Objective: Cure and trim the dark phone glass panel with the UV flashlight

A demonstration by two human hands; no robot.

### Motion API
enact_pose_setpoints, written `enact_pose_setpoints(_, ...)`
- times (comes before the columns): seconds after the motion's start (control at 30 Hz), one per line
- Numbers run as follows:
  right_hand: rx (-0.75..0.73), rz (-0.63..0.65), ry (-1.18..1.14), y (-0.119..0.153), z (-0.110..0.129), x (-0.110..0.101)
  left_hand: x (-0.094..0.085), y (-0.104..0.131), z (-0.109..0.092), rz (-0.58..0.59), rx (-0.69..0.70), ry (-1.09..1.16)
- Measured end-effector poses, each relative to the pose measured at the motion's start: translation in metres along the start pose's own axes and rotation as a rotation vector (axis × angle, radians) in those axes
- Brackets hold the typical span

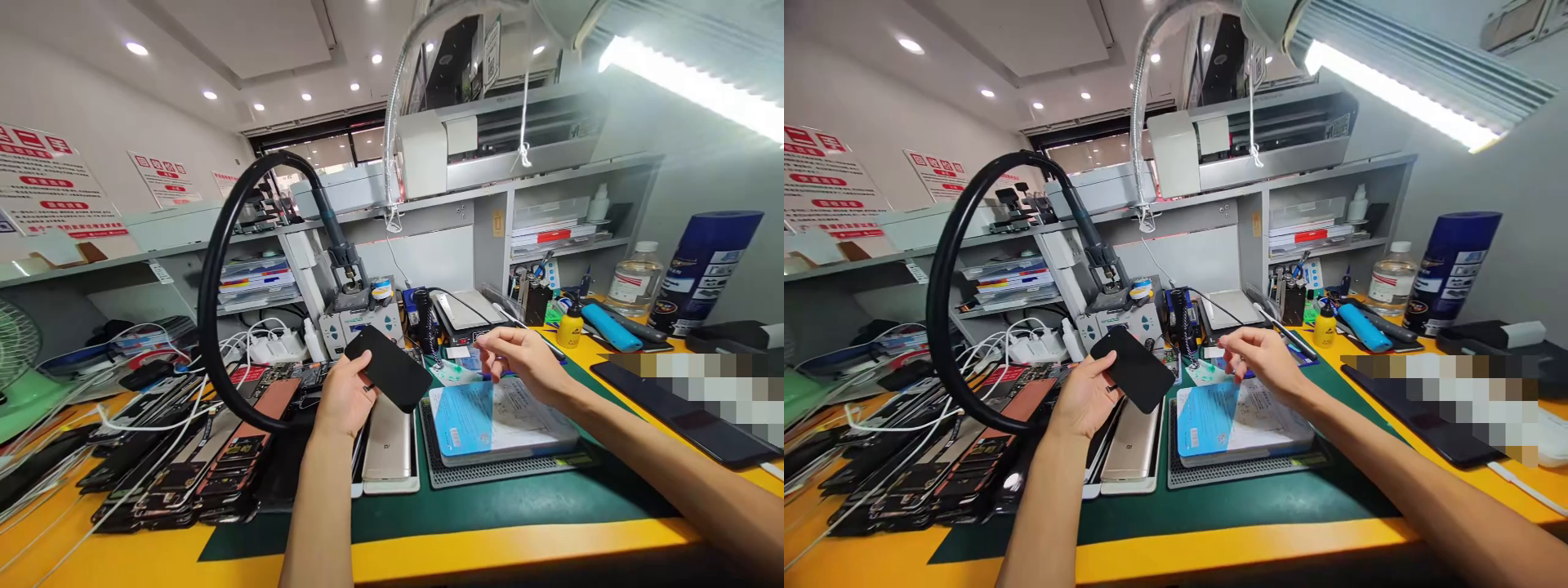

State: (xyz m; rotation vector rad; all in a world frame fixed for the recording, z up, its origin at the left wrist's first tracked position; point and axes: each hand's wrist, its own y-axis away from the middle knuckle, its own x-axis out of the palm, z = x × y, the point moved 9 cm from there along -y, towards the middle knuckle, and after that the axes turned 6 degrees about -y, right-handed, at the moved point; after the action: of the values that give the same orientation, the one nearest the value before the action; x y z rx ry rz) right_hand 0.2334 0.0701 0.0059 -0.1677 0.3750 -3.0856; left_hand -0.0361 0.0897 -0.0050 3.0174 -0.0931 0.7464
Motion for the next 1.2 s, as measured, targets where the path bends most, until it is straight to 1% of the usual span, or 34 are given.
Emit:
enact_pose_setpoints(0.1, -0.01, 0.016, 0.139, -0.003, 0.004, 0.005, -0.004, -0.004, -0.001, -0.009, 0.018, 0.044)
enact_pose_setpoints(0.2, -0.038, 0.018, 0.316, -0.004, 0.018, 0.014, -0.005, -0.004, -0.002, -0.012, 0.031, 0.073)
enact_pose_setpoints(0.27, -0.088, -0.02, 0.437, -0.006, 0.035, 0.016, -0.005, -0.003, -0.003, -0.021, 0.034, 0.083)
enact_pose_setpoints(0.37, -0.179, -0.124, 0.589, -0.015, 0.065, 0.011, -0.006, -0.003, -0.003, -0.044, 0.027, 0.087)
enact_pose_setpoints(0.47, -0.195, -0.195, 0.685, -0.027, 0.083, 0.004, -0.01, -0.003, -0.002, -0.08, 0.021, 0.087)
enact_pose_setpoints(0.53, -0.155, -0.193, 0.728, -0.034, 0.083, 0.002, -0.013, -0.005, -0.001, -0.103, 0.022, 0.087)
enact_pose_setpoints(0.67, -0.033, -0.131, 0.793, -0.033, 0.067, 0.005, -0.015, -0.006, 0.0, -0.122, 0.027, 0.082)
enact_pose_setpoints(0.77, 0.029, -0.092, 0.835, -0.029, 0.06, 0.008, -0.012, -0.005, 0.002, -0.101, 0.02, 0.076)
enact_pose_setpoints(0.83, 0.044, -0.074, 0.861, -0.032, 0.063, 0.011, -0.008, -0.003, 0.003, -0.076, 0.013, 0.076)
enact_pose_setpoints(0.93, 0.025, -0.062, 0.896, -0.054, 0.079, 0.021, -0.001, -0.001, 0.004, -0.031, 0.007, 0.079)
enact_pose_setpoints(1.07, -0.001, -0.053, 0.941, -0.108, 0.1, 0.044, 0.006, 0.002, 0.004, 0.033, 0.006, 0.079)
enact_pose_setpoints(1.13, 0.028, -0.039, 0.982, -0.138, 0.099, 0.056, 0.008, 0.003, 0.005, 0.05, -0.001, 0.078)
enact_pose_setpoints(1.2, 0.068, -0.014, 1.024, -0.165, 0.092, 0.065, 0.009, 0.004, 0.007, 0.057, -0.016, 0.078)
